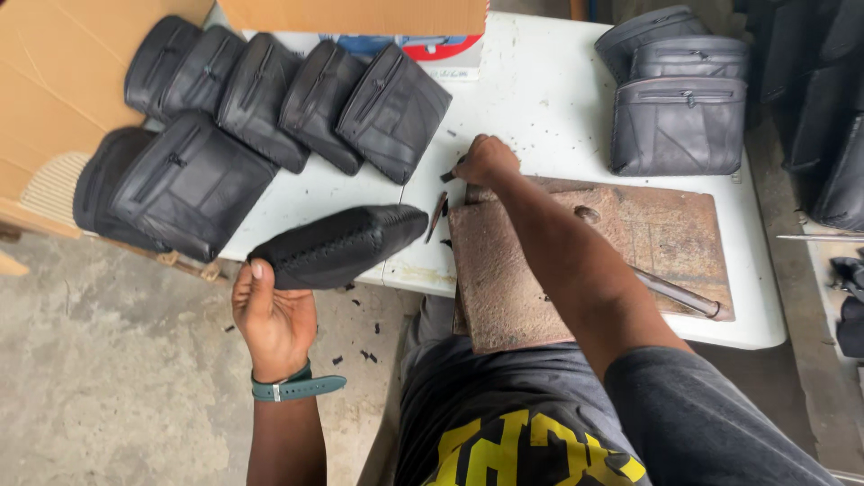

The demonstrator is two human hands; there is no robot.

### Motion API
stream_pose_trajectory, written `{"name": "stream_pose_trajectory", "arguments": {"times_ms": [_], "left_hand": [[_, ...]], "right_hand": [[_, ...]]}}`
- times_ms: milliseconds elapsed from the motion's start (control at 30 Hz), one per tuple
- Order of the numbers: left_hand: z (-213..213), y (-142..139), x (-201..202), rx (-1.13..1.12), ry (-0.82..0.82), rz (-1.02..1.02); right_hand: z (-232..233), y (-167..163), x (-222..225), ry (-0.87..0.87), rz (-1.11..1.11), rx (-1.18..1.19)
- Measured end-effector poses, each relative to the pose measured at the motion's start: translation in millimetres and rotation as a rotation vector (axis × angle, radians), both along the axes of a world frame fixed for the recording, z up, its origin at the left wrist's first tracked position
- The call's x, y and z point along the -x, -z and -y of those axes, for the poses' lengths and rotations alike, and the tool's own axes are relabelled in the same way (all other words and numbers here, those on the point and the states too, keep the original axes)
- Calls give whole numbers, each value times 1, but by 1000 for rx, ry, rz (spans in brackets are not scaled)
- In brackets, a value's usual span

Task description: The person repairs a black leather pouch by inserting a metal pin and hammering it into place. They then use a pen-like tool to mark or adjust the stitching along the pouch edge. The process is repeated on another pouch.

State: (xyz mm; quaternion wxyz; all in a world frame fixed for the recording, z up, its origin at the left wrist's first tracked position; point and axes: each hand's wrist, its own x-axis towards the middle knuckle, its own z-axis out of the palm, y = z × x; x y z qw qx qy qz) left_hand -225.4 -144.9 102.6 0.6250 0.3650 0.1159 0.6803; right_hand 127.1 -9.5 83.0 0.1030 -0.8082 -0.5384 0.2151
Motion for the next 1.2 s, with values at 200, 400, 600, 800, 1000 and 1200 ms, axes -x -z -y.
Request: {"name": "stream_pose_trajectory", "arguments": {"times_ms": [200, 400, 600, 800, 1000, 1200], "left_hand": [[-2, -6, -23, -24, 96, 52], [-2, 0, -121, -35, 299, -40], [11, 20, -218, -18, 426, -293], [12, 29, -232, 68, 728, 115], [24, 7, -233, -76, 726, -146], [31, -12, -233, -156, 770, -190]], "right_hand": [[-7, 8, -13, 174, -218, -246], [44, -24, -119, 311, -1046, -976], [214, -91, -197, 259, -1279, -1223], [330, -94, -132, 111, -1153, -1146], [307, -93, -54, -33, -699, -849], [287, -102, -36, -12, -656, -873]]}}
